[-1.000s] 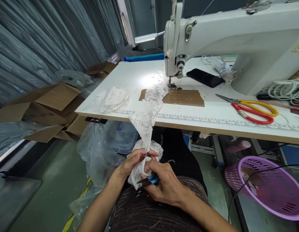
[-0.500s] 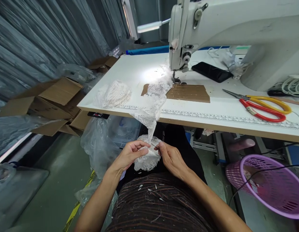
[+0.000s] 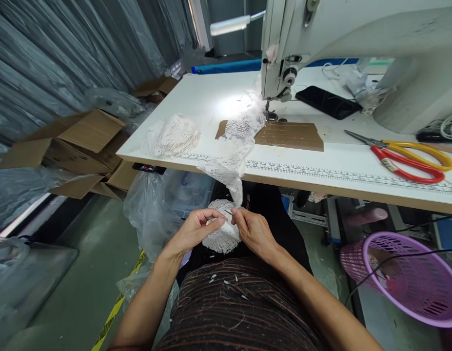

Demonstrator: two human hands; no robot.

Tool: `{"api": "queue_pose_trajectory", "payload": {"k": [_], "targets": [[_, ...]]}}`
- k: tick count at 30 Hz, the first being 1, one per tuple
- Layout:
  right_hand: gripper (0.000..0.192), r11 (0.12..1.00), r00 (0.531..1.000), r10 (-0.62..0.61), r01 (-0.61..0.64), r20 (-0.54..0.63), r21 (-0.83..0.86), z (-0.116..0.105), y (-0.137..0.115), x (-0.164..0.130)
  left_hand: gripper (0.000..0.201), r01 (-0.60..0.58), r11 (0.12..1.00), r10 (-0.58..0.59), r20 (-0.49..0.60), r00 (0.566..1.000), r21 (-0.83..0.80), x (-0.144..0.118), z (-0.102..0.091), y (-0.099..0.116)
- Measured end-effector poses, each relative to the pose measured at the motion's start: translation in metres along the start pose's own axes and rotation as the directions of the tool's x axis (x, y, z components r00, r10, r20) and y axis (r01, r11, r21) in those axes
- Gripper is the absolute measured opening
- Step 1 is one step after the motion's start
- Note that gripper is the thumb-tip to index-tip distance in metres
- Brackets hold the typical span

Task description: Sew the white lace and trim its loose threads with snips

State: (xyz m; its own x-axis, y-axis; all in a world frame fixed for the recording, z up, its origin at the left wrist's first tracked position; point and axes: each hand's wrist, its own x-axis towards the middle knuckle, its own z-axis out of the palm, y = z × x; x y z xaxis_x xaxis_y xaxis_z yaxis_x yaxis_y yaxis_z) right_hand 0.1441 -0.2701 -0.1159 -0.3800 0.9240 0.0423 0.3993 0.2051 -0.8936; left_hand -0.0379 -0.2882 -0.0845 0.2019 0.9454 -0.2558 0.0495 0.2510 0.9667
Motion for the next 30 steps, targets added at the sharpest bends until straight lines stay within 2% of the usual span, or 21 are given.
{"api": "queue_pose_trajectory", "payload": {"k": [2,5,7,9,17,22,26,30], "targets": [[0.043,0.999,1.000,0.008,-0.008,0.008,0.039,-0.003,-0.001,-0.002,0.026,-0.004,0.999,0.004,0.013,1.000,0.044,0.001,-0.001,0.001],[0.029,0.985,0.995,-0.095,0.088,0.040,0.151,-0.006,-0.006,-0.003,0.026,-0.017,0.995,0.012,0.057,0.998,0.095,0.001,-0.003,0.002],[0.022,0.966,0.985,-0.171,0.159,0.040,0.204,-0.007,-0.010,-0.002,0.025,-0.027,0.996,0.020,0.086,0.996,0.083,0.001,-0.003,0.003],[0.021,0.956,0.983,-0.185,0.177,0.016,0.234,-0.005,-0.012,0.000,0.025,-0.017,0.999,0.012,0.118,0.993,0.041,0.000,-0.003,0.004],[0.030,0.944,0.997,-0.047,0.064,-0.062,0.324,0.003,-0.013,-0.001,0.029,0.026,1.000,-0.026,0.130,0.991,0.000,-0.002,-0.003,0.006],[0.039,0.934,0.995,0.060,-0.029,-0.077,0.357,0.000,0.000,-0.010,0.026,0.012,1.000,-0.014,0.102,0.995,0.022,0.002,-0.003,0.005],[0.049,0.972,0.998,0.049,-0.041,-0.029,0.231,-0.005,0.015,-0.023,0.023,0.005,0.999,-0.009,0.087,0.996,0.045,0.004,-0.004,0.005],[0.037,0.996,0.999,-0.033,0.033,-0.006,0.086,-0.005,0.015,-0.030,0.025,0.011,0.998,-0.016,0.086,0.996,0.059,0.005,-0.005,0.004]]}}
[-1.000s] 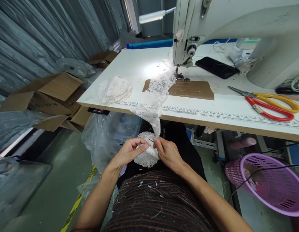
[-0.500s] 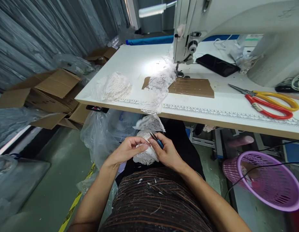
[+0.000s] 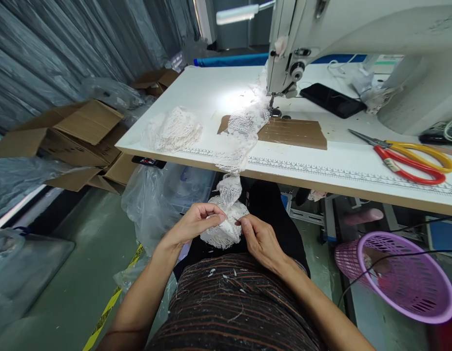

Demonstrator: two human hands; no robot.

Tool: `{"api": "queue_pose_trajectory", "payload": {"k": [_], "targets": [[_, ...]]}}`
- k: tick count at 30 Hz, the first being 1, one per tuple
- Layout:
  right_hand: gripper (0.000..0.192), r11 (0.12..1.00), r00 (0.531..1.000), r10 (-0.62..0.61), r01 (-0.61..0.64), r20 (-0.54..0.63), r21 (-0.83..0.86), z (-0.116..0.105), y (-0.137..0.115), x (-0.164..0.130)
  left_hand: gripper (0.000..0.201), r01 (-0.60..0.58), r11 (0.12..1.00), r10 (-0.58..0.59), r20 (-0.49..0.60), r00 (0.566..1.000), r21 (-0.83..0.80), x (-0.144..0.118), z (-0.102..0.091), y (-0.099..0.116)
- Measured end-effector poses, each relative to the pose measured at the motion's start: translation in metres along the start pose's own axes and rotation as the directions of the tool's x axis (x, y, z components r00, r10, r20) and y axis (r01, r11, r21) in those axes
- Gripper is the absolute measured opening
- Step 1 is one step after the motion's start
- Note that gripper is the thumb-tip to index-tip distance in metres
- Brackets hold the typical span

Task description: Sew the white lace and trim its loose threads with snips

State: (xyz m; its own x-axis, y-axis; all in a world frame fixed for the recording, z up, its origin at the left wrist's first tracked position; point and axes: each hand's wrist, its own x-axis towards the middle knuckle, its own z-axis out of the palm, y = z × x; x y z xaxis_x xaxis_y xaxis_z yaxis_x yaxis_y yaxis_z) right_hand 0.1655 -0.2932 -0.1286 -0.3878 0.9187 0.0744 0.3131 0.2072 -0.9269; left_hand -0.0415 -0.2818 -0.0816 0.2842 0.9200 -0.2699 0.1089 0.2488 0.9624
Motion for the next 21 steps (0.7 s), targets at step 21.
{"api": "queue_pose_trajectory", "payload": {"k": [21], "targets": [[0.012,0.972,0.946,-0.224,0.200,0.236,0.123,-0.008,-0.030,0.032,0.025,0.098,0.979,-0.055,0.231,0.971,-0.180,-0.003,-0.008,-0.003]]}}
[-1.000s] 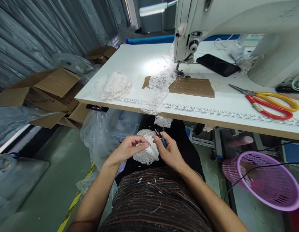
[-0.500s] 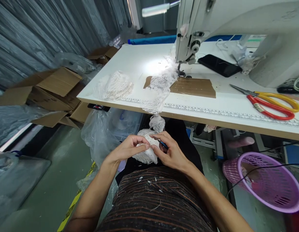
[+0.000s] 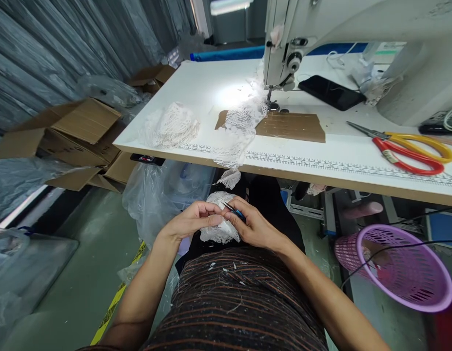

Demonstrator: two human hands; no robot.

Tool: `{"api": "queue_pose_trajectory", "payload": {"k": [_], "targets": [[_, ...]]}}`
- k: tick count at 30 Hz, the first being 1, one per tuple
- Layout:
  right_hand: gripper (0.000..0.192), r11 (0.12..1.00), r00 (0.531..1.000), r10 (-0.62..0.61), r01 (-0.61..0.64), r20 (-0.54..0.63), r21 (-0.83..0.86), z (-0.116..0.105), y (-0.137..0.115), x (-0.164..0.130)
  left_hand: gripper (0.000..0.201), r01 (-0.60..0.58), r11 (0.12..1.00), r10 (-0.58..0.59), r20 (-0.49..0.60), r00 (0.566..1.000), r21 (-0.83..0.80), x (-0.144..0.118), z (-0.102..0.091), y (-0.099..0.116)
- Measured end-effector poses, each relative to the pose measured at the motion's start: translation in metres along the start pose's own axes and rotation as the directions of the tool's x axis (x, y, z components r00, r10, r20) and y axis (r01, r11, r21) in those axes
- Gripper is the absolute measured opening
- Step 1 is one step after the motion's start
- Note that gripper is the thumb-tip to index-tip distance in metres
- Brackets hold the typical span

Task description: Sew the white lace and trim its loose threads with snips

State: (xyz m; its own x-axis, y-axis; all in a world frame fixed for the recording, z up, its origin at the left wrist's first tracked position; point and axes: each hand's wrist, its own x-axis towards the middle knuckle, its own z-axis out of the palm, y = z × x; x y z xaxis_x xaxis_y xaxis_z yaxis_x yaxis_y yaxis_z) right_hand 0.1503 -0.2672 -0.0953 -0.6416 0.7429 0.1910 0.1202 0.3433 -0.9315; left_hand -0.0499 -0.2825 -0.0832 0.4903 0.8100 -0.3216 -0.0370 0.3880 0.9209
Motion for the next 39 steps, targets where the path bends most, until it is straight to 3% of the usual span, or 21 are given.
{"api": "queue_pose_trajectory", "payload": {"k": [4,6,8,10,13,17,24,29,32,37,39], "targets": [[0.012,1.000,0.998,-0.003,0.002,-0.063,-0.026,0.004,0.000,-0.001,0.021,-0.018,1.000,0.018,-0.072,0.997,-0.005,0.003,0.006,-0.001],[0.013,0.997,0.985,0.006,-0.019,-0.172,-0.074,0.006,0.003,-0.006,0.020,-0.037,0.999,0.035,-0.108,0.994,-0.018,0.005,0.009,-0.002],[0.015,0.991,0.944,0.021,-0.064,-0.330,-0.119,0.007,0.005,-0.014,0.019,-0.051,0.999,0.049,-0.138,0.989,-0.014,0.008,0.010,-0.004],[0.023,0.988,0.910,0.064,-0.117,-0.410,-0.105,0.008,0.005,-0.025,0.020,-0.054,0.999,0.054,-0.160,0.986,0.006,0.009,0.009,-0.005],[0.036,0.974,0.931,0.176,-0.211,-0.320,-0.077,0.010,0.005,-0.039,0.020,-0.045,0.998,0.053,-0.191,0.980,0.044,0.010,0.009,-0.005],[0.040,0.931,0.934,0.275,-0.318,-0.228,-0.178,0.017,0.008,-0.038,0.021,-0.034,0.996,0.051,-0.215,0.975,0.082,0.009,0.010,-0.004],[0.039,0.939,0.944,0.264,-0.299,-0.199,-0.169,0.022,0.010,-0.018,0.022,-0.032,0.997,0.046,-0.211,0.976,0.068,0.008,0.011,-0.001],[0.039,0.918,0.927,0.247,-0.317,-0.281,-0.237,0.027,0.018,-0.019,0.026,0.018,0.997,0.000,-0.218,0.976,0.077,0.011,0.008,-0.007],[0.037,0.933,0.889,0.203,-0.304,-0.411,-0.195,0.023,0.029,-0.016,0.028,0.025,0.994,0.001,-0.240,0.971,0.102,0.013,0.008,-0.010],[0.037,0.973,0.717,0.104,-0.215,-0.690,-0.077,0.001,0.046,0.013,0.029,-0.001,0.982,0.051,-0.259,0.965,0.188,0.011,0.006,-0.006],[0.037,0.980,0.697,0.103,-0.193,-0.709,-0.047,-0.003,0.051,0.025,0.027,-0.030,0.978,0.083,-0.257,0.963,0.206,0.009,0.005,-0.003]]}}
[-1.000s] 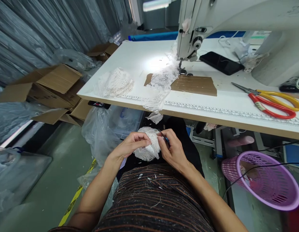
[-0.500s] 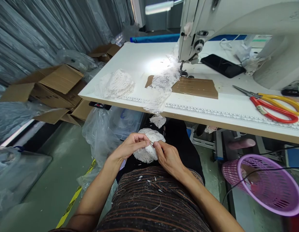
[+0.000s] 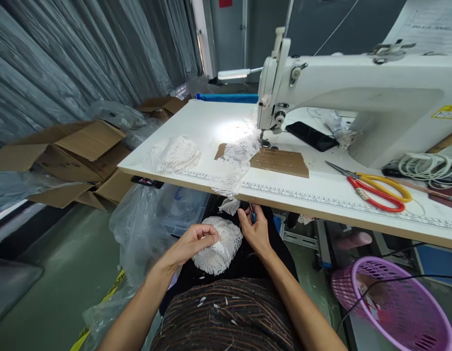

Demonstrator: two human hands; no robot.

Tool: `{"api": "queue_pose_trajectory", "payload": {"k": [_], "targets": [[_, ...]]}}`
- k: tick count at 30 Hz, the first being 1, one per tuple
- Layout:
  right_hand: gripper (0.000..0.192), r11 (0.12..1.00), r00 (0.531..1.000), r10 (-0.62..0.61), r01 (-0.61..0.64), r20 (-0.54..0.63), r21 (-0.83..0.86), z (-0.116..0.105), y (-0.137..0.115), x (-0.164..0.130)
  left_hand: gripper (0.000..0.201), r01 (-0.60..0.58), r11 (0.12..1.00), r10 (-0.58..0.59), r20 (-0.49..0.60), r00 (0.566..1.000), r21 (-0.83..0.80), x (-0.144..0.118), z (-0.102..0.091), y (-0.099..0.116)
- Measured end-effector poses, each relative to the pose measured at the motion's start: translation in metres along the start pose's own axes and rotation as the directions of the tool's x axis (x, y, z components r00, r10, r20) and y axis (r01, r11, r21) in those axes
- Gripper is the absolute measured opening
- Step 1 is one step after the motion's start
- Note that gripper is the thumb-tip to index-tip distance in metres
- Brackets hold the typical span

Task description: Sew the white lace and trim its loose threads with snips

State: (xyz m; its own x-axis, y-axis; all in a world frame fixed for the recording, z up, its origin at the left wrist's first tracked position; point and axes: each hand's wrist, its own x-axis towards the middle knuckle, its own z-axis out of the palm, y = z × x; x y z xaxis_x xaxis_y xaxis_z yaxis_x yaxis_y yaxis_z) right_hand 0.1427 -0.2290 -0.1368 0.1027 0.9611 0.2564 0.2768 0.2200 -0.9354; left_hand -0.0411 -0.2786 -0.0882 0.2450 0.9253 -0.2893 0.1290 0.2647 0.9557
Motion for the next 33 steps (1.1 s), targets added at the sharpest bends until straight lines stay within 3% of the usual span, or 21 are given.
{"api": "queue_pose_trajectory", "payload": {"k": [5,11,14,18,20,22,25,27,30,33], "targets": [[0.036,0.995,1.000,0.002,-0.002,-0.002,0.098,0.020,0.001,-0.005,0.024,-0.047,0.998,0.049,-0.037,0.998,0.035,-0.003,-0.006,0.004],[0.047,0.999,0.959,0.047,-0.045,-0.279,0.014,0.051,-0.010,-0.010,0.022,-0.053,0.998,0.054,-0.032,0.998,0.036,-0.006,-0.008,0.001],[0.033,0.996,0.954,0.081,-0.068,-0.289,0.057,0.059,-0.014,-0.004,0.022,-0.083,0.996,0.085,-0.062,0.994,0.037,-0.003,-0.010,-0.001],[0.026,0.993,0.975,0.053,-0.029,-0.214,0.112,0.054,-0.017,-0.006,0.039,-0.136,0.989,0.145,-0.214,0.966,0.055,0.011,-0.015,-0.001],[0.026,0.991,0.982,0.031,-0.005,-0.186,0.137,0.048,-0.020,-0.010,0.053,-0.161,0.979,0.185,-0.223,0.957,0.121,0.020,-0.016,0.001],[0.024,0.988,0.985,0.016,0.010,-0.172,0.151,0.041,-0.027,-0.017,0.059,-0.196,0.957,0.236,-0.186,0.954,0.213,0.026,-0.015,0.007],[0.020,0.992,0.996,-0.001,0.011,-0.084,0.127,0.025,-0.040,-0.030,0.040,-0.278,0.918,0.312,-0.083,0.946,0.284,0.026,-0.015,0.016],[0.019,0.993,0.998,-0.013,0.006,0.057,0.120,0.011,-0.048,-0.041,0.030,-0.322,0.918,0.329,0.010,0.944,0.233,0.020,-0.019,0.021],[0.020,0.980,0.957,-0.012,-0.046,0.290,0.193,-0.008,-0.053,-0.056,0.033,-0.278,0.958,0.266,0.140,0.954,0.070,0.011,-0.025,0.021],[0.023,0.929,0.893,0.079,-0.227,0.442,0.293,-0.017,-0.050,-0.061,0.035,-0.177,0.983,0.182,0.195,0.964,-0.043,0.007,-0.021,0.016]]}}
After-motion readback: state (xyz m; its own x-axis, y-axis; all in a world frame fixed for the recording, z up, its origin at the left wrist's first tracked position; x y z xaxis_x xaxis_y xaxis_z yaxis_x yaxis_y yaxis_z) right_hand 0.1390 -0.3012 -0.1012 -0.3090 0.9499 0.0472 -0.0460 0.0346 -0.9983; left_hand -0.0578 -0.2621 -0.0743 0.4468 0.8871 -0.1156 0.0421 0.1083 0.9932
